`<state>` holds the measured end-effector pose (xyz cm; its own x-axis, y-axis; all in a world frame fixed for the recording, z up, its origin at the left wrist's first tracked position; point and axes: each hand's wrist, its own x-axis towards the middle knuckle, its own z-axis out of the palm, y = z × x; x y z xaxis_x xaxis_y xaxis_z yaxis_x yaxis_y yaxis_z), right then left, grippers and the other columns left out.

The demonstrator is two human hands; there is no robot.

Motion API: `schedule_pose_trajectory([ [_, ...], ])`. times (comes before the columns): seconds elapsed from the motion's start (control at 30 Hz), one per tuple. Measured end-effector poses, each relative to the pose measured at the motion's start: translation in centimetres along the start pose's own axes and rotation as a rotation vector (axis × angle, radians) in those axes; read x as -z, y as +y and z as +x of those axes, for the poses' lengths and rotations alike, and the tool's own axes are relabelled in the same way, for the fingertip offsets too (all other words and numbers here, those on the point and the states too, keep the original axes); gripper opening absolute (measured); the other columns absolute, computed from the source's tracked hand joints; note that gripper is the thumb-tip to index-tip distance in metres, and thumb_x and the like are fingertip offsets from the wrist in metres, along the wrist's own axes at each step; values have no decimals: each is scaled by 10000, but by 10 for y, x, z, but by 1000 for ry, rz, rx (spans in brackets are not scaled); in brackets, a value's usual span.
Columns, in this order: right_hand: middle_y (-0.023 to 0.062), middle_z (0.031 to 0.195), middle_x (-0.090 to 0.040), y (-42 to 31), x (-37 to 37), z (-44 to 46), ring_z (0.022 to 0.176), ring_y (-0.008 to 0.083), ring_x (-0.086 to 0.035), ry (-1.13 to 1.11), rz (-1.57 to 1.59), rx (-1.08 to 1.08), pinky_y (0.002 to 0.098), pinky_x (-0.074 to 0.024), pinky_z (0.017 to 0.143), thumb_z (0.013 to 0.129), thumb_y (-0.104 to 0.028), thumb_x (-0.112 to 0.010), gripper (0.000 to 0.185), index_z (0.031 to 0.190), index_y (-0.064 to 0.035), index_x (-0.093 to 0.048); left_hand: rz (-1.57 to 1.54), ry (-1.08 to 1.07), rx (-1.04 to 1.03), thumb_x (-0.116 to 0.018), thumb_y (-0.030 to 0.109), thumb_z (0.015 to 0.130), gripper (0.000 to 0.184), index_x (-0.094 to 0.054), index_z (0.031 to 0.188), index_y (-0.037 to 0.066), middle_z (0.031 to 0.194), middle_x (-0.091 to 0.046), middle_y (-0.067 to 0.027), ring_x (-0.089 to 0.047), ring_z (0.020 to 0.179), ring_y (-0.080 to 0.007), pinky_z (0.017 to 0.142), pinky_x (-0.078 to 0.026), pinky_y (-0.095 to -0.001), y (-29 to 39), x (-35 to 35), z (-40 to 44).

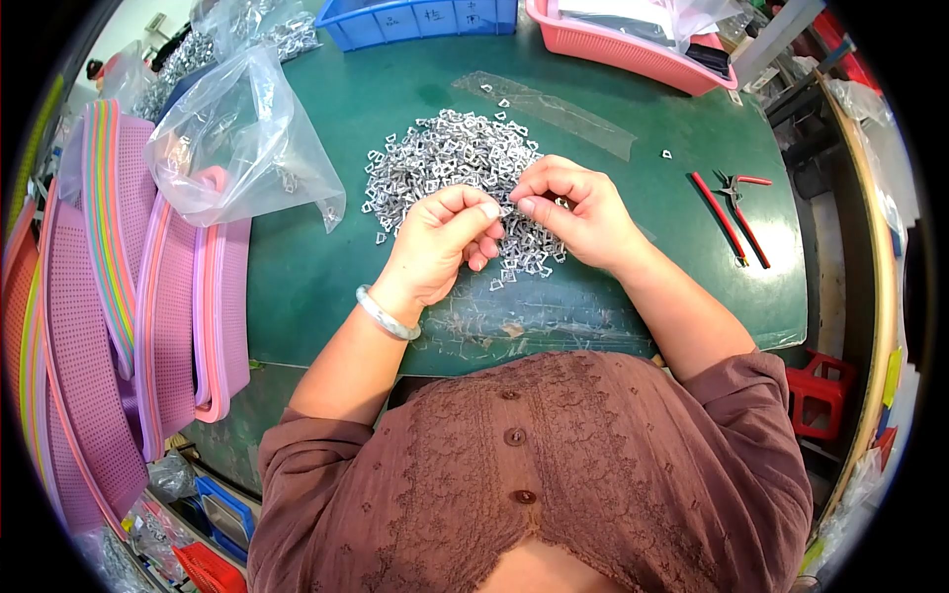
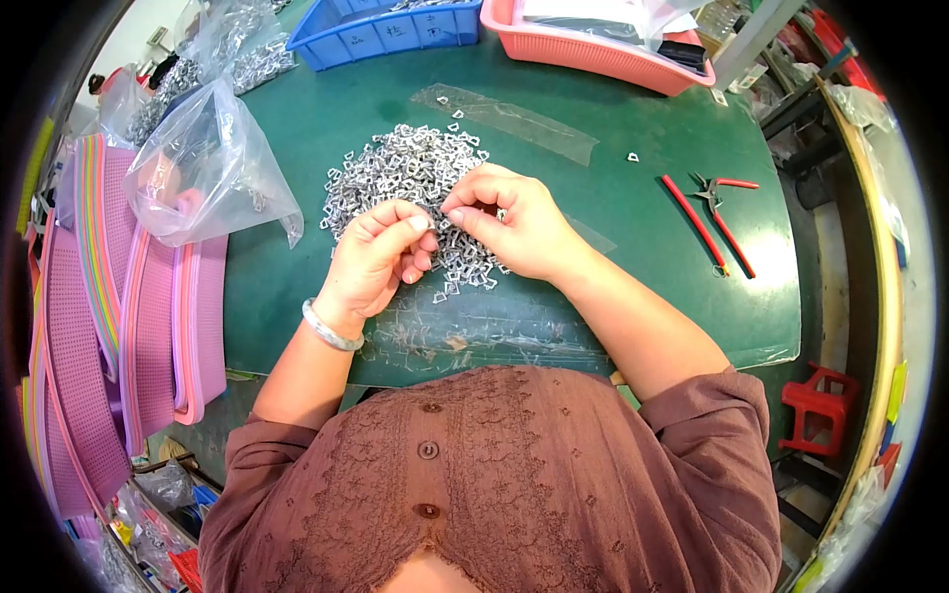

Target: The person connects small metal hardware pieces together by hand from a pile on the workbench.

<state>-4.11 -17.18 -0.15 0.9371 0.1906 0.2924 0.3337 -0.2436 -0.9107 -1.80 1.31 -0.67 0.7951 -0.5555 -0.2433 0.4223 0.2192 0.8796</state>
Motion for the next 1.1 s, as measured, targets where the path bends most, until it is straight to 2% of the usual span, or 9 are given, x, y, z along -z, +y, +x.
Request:
schedule_pose_trajectory([
  [0.03, 56, 792, -571, 0, 1, 0, 749, 161, -547, 16, -20, -27, 264, -431, 689, 745, -13, -587, 50, 794, -12, -599, -33, 2, -10, -488, 105, 849, 88, -552, 815, 55, 709, -584, -38, -538, 564, -87, 467, -420, -181, 1, 1, 0],
  [0.23, 66, 791, -553, 6, 4, 1, 770, 245, -520, -31, -436, 214, 334, -429, 704, 681, -49, -616, 79, 758, -48, -599, -190, -58, -55, -448, 55, 806, 83, -522, 829, 26, 798, -588, -98, -565, 625, -129, 513, -457, -217, 3, 8, 3],
  [0.43, 43, 754, -541, 6, -5, 1, 771, 249, -507, -8, -564, 263, 350, -422, 698, 660, -71, -631, 75, 730, -69, -603, -200, -29, -48, -449, 62, 804, 137, -541, 888, 6, 802, -586, -93, -563, 626, -127, 505, -444, -208, 2, 8, 3],
  [0.53, 47, 761, -550, 6, -5, 2, 775, 247, -510, 13, -524, 256, 341, -422, 702, 677, -68, -624, 59, 732, -62, -605, -146, -5, -31, -475, 88, 814, 137, -559, 897, 18, 761, -588, -66, -552, 597, -106, 481, -426, -193, 3, 6, 1],
  [0.73, 55, 785, -579, 2, -2, 0, 786, 195, -544, 19, -87, 148, 295, -428, 707, 722, -32, -618, 56, 776, -37, -607, 40, 36, 1, -498, 119, 849, 110, -571, 882, 43, 682, -581, -29, -514, 514, -63, 416, -382, -160, 2, 1, 0],
  [0.83, 55, 790, -579, 1, -2, 0, 775, 177, -551, -8, -49, 173, 283, -434, 698, 722, -7, -616, 71, 787, -33, -606, -3, -23, 2, -501, 115, 858, 102, -572, 876, 44, 672, -578, -23, -503, 502, -53, 408, -375, -153, 2, -1, -2],
  [1.1, 58, 788, -574, 1, -2, 0, 757, 176, -556, -2, -50, 173, 274, -440, 678, 720, 1, -611, 76, 791, -22, -598, 25, 1, 1, -519, 110, 851, 81, -574, 844, 51, 660, -577, -17, -495, 494, -47, 402, -369, -149, 2, 0, -2],
])
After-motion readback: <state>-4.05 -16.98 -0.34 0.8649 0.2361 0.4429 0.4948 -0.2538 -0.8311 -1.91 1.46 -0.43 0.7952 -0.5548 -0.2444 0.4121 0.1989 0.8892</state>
